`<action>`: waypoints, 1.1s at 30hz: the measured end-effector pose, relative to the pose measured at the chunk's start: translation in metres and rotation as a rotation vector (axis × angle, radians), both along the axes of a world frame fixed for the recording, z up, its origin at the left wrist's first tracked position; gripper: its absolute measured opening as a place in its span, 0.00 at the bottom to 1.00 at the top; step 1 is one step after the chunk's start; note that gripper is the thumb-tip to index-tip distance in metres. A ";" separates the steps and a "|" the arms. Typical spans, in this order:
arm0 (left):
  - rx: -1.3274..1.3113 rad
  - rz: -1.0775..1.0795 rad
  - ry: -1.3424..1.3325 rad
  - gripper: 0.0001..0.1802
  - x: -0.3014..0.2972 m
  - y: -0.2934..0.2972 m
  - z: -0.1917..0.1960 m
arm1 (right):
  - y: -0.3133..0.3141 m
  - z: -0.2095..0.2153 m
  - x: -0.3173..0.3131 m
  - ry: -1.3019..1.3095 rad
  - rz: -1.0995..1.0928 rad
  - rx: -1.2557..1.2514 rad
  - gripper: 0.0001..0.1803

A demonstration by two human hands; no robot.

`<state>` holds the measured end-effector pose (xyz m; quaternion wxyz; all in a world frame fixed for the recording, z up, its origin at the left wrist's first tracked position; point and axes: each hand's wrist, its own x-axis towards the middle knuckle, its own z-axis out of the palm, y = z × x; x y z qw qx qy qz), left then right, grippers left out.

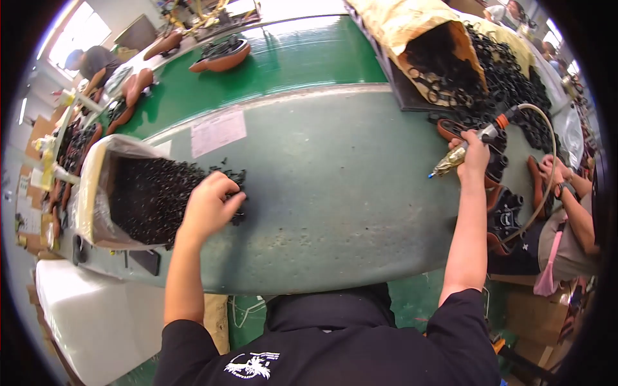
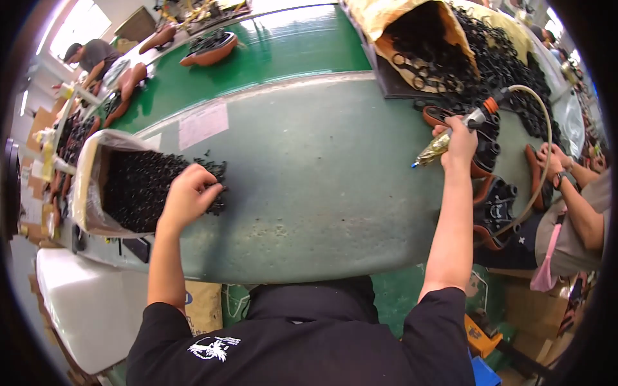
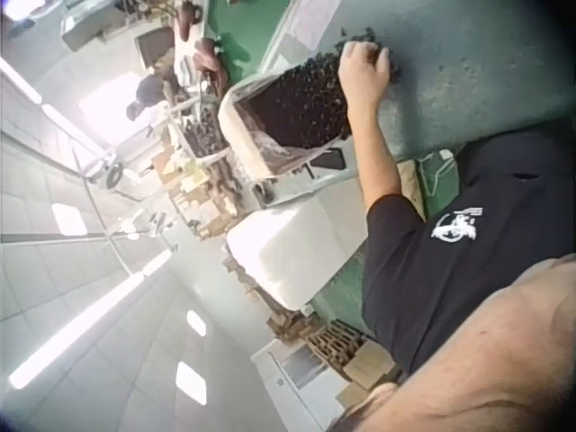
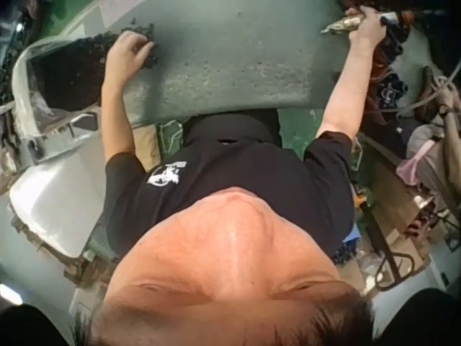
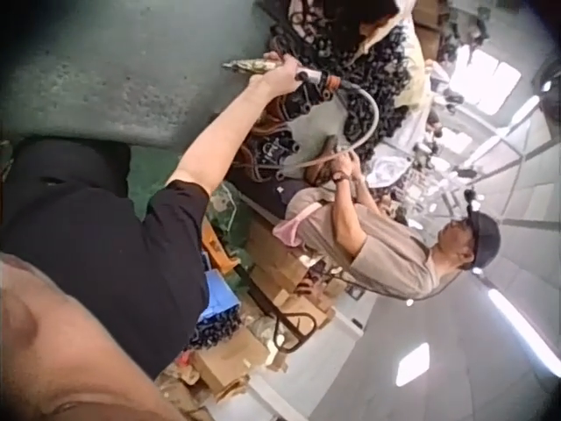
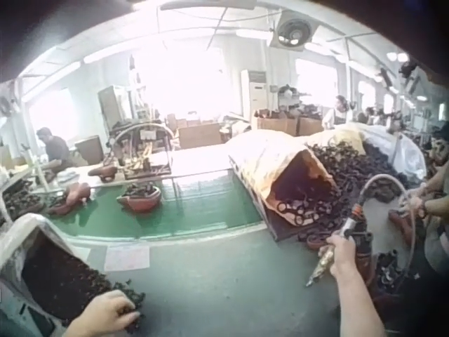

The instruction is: The recorder is assembling bicycle seats by attaching metal rails to the seat bases using an electric screwdriver and screws.

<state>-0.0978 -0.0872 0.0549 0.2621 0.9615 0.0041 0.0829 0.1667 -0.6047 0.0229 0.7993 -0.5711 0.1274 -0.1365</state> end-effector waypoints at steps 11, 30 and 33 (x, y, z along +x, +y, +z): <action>0.200 0.043 -0.218 0.05 -0.036 0.007 -0.056 | 0.076 0.008 -0.194 0.158 0.682 0.006 0.17; -1.714 -0.020 0.117 0.15 -0.071 -0.107 -0.014 | 0.135 0.119 -0.261 -0.759 0.799 0.228 0.19; -1.909 -0.111 0.449 0.17 -0.085 -0.138 -0.012 | 0.149 0.124 -0.254 -0.799 0.919 0.225 0.19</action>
